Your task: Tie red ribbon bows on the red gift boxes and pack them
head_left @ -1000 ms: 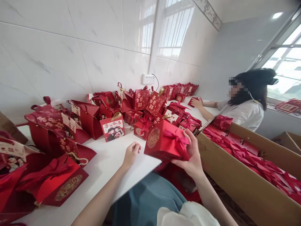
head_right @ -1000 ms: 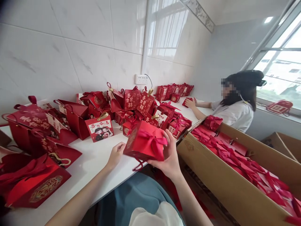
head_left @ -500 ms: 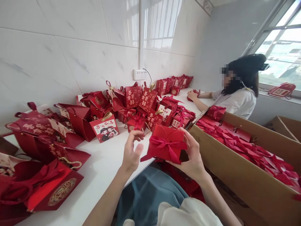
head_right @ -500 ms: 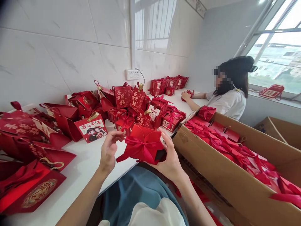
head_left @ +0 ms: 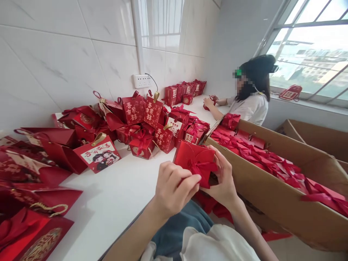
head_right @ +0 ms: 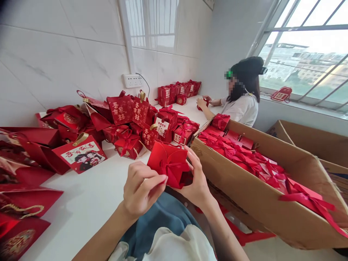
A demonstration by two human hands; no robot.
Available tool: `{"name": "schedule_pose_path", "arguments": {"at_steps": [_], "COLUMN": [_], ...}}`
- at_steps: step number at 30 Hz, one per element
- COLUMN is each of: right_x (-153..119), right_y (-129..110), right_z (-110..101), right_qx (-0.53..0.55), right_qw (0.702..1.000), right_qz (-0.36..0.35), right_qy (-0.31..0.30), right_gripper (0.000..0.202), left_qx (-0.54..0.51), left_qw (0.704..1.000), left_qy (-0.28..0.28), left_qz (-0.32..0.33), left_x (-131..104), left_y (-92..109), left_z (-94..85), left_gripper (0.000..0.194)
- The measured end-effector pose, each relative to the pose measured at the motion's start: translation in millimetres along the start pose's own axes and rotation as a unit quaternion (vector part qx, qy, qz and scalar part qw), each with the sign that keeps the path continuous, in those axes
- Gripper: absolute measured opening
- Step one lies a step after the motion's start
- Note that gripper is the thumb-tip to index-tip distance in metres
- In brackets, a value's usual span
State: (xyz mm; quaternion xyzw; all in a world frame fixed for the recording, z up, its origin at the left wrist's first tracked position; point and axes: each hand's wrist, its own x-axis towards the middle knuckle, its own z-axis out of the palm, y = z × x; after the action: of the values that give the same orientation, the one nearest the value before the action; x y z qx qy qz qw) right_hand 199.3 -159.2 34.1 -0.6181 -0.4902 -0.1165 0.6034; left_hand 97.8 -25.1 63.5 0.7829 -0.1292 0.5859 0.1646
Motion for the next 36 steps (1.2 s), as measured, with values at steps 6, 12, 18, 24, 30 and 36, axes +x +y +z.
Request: {"name": "schedule_pose_path", "arguments": {"at_steps": [6,12,18,24,30,36], "right_x": [8.0,7.7,-4.8,-12.0,0.5,-2.6], "right_y": [0.2,8.8,24.3,41.5,42.0,44.3], "right_z": [-18.2,-43.0,-92.0,-141.6,-162.2,-165.1], "right_qx": [-0.018,-0.045,-0.084,0.245,0.488,0.433], "right_qw": [0.999,0.998,0.994,0.895,0.743,0.764], "right_qz": [-0.035,-0.045,0.001,0.298,0.398,0.419], "right_qy": [0.002,0.012,0.068,0.222,0.226,0.231], "right_gripper": [0.092,0.096,0.1,0.054,0.043,0.045], "left_qx": [0.011,-0.06,-0.041,-0.028,0.049,0.054], "left_qw": [0.999,0.996,0.955,0.903,0.921,0.896], "left_qy": [0.009,0.038,-0.071,-0.371,-0.382,-0.437], "left_qz": [0.052,-0.046,-0.284,-0.216,-0.05,-0.059], "left_x": [4.3,13.6,18.6,-2.5,-11.6,-15.8], "left_y": [7.8,8.1,-23.0,-26.3,-17.6,-26.0], "left_z": [16.1,31.8,75.9,134.4,197.6,237.7], "left_gripper": [0.014,0.014,0.011,0.02,0.053,0.054]}}
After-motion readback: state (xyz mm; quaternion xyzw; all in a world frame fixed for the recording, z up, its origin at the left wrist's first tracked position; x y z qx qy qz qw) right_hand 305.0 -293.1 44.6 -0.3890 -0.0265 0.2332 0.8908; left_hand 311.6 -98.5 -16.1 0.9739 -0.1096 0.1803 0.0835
